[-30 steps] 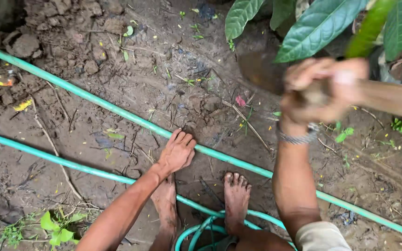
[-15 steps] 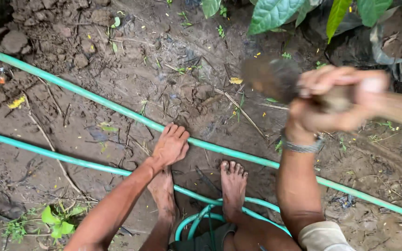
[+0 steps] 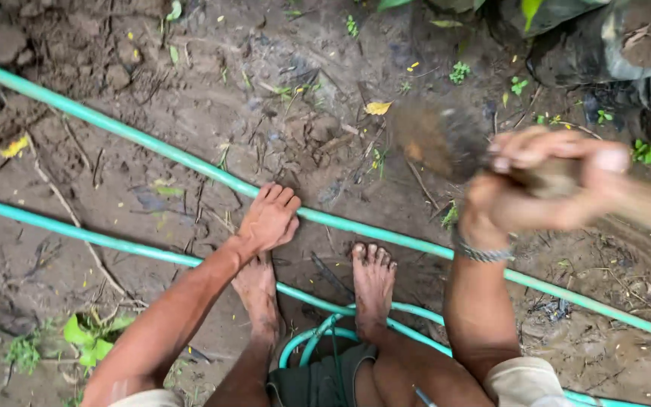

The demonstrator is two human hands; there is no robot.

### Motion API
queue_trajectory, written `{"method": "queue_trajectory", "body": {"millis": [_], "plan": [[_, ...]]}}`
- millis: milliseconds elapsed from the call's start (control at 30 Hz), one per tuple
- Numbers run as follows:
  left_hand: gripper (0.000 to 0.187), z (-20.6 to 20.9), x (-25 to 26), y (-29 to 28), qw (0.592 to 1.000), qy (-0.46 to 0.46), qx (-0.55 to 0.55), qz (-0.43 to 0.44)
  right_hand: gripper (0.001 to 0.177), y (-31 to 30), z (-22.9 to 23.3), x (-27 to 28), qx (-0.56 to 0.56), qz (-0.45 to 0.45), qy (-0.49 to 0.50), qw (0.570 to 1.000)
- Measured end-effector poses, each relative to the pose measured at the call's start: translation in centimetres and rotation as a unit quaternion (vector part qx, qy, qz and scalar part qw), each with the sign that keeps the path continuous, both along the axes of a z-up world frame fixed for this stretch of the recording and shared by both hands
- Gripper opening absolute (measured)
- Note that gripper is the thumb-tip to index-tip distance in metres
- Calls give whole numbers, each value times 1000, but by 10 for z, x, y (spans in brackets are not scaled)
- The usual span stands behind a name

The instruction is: The person uses a small hand hoe to dig and loosen the soil around a green irrigation pipe. They repeatedly strike the ground and clear away dirt to create a trench along the pipe's path.

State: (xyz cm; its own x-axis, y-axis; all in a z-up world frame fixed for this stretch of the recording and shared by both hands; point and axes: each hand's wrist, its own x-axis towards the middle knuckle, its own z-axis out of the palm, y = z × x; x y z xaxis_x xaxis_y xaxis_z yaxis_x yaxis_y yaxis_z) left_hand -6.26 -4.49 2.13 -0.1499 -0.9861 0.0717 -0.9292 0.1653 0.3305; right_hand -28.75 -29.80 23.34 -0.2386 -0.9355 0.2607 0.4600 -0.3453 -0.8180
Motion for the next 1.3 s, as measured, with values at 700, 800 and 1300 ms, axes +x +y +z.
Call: {"method": "queue_trajectory", "body": {"millis": [700, 800, 1300], "plan": [[17, -2, 8, 2, 998, -12, 19, -56, 79, 60, 22, -205, 255, 485, 652, 524], [26, -8, 11, 5, 992, -47, 89, -74, 65, 80, -5, -152, 177, 415, 846, 285], [21, 2, 44, 12, 999, -18, 5, -33, 55, 107, -28, -97, 207, 428, 674, 565]]}}
